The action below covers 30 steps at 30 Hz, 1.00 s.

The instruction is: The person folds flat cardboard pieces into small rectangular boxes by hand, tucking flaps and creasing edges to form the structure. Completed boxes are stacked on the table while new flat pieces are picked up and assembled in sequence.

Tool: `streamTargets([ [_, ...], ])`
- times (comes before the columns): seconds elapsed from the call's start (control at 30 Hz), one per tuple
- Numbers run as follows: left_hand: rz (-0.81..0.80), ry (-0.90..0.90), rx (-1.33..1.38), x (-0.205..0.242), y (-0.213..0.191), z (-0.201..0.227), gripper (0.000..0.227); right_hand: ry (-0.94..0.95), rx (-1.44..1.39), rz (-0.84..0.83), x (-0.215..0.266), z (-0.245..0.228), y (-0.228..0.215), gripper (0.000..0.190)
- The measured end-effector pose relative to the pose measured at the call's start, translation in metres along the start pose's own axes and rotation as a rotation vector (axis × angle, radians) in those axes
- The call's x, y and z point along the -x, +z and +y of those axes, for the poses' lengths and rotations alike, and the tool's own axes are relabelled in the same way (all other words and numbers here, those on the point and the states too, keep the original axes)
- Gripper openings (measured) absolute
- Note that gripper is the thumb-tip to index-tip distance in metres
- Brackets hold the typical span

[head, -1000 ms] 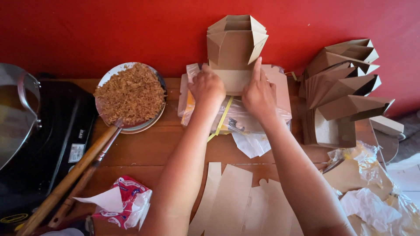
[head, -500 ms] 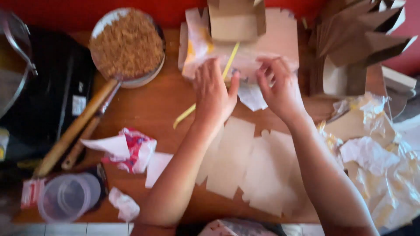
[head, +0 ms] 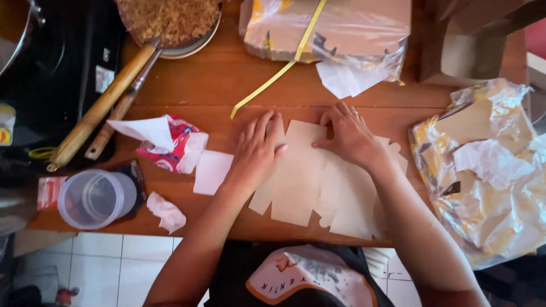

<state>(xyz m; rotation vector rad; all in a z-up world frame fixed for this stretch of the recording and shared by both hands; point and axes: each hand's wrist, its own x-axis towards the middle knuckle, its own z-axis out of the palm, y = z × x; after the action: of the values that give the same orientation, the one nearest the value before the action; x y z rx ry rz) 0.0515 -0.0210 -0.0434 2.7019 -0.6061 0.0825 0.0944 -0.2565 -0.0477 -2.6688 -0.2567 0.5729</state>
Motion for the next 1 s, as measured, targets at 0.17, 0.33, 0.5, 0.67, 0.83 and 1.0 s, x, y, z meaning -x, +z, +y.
streamTargets([
  [0.17, 0.012, -0.063, 0.048, 0.010, 0.017, -0.024, 0.067, -0.126, -0.044, 0.044, -0.008, -0.018, 0.005, 0.034],
  [0.33, 0.074, -0.135, 0.238, 0.010, 0.014, -0.037, 0.040, -0.209, 0.030, 0.115, -0.008, -0.038, 0.002, 0.017],
  [0.5, 0.164, -0.123, 0.210, 0.011, 0.029, -0.051, 0.018, -0.226, 0.078, 0.109, 0.000, -0.040, -0.003, 0.038],
  [0.67, 0.125, -0.056, 0.188, -0.007, 0.009, -0.039, 0.040, -0.273, 0.016, 0.145, -0.001, -0.032, 0.002, 0.025],
  [0.83, 0.073, 0.133, 0.092, -0.017, 0.019, -0.033, 0.040, -0.320, 0.022, 0.172, 0.001, -0.036, -0.001, 0.015],
  [1.0, 0.269, 0.166, -0.020, -0.011, 0.042, -0.026, 0.009, -0.350, 0.176, 0.179, -0.002, -0.025, 0.017, 0.016],
])
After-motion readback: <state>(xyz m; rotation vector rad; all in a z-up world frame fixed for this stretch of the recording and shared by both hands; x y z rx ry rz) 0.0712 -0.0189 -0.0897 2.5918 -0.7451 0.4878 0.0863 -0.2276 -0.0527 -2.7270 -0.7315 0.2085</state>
